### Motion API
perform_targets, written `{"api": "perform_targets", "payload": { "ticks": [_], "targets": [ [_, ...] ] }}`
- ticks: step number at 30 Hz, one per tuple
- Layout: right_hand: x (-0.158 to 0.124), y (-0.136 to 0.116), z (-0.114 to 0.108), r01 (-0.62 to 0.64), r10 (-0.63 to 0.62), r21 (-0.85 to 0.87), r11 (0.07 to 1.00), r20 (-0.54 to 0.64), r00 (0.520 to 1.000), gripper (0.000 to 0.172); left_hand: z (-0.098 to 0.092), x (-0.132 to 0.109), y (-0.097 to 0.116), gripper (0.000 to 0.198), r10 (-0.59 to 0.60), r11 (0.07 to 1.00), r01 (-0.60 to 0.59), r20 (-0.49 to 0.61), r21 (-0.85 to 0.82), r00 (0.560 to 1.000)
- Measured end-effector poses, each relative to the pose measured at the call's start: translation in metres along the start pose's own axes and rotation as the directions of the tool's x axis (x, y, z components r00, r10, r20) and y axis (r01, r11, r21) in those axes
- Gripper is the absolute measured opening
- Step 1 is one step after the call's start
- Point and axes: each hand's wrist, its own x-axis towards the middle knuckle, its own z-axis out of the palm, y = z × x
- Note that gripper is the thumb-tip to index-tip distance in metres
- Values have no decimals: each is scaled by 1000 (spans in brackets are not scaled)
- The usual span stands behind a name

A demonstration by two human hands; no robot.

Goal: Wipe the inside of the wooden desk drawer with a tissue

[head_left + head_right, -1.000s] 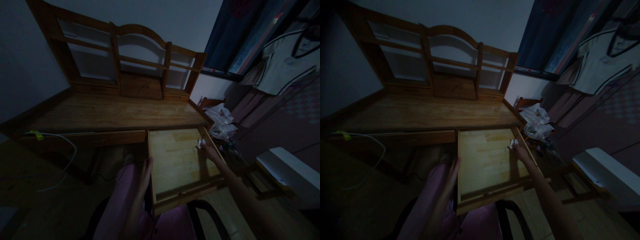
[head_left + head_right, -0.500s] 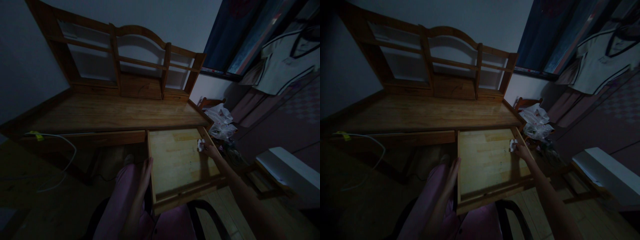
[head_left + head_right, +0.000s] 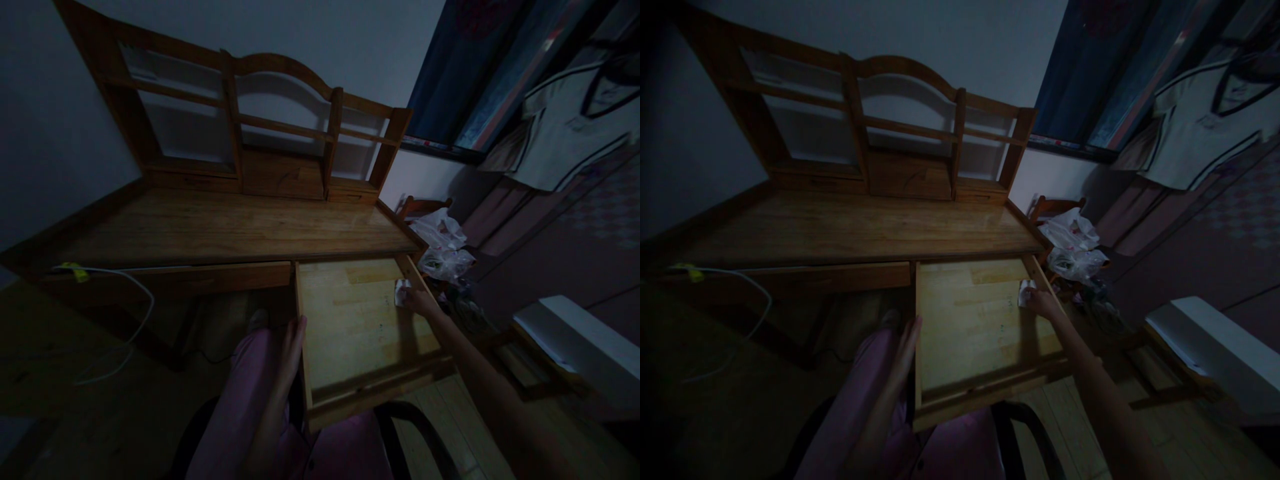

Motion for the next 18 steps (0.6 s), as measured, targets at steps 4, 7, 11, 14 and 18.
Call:
{"api": "perform_targets", "payload": {
  "ticks": [4,7,11,14,18],
  "targets": [
    [-3,-3,-1,-5,5,-45,999,16,1000,53,0,2,-2,68,-39,999,39,-14,-27,999],
    [-3,-4,-3,-2,3,-58,998,21,1000,52,1,2,-4,70,-34,999,34,-11,-3,999],
    [-2,-4,-1,-4,5,-60,998,19,1000,52,1,2,-2,67,-22,999,22,2,-33,1000],
    [-2,-4,2,-9,9,-46,999,5,1000,52,1,0,0,67,-11,1000,12,5,-19,1000],
    [-3,-3,5,-7,8,20,1000,-41,999,44,1,-1,0,71,-16,999,17,-3,39,1000]
  ]
}}
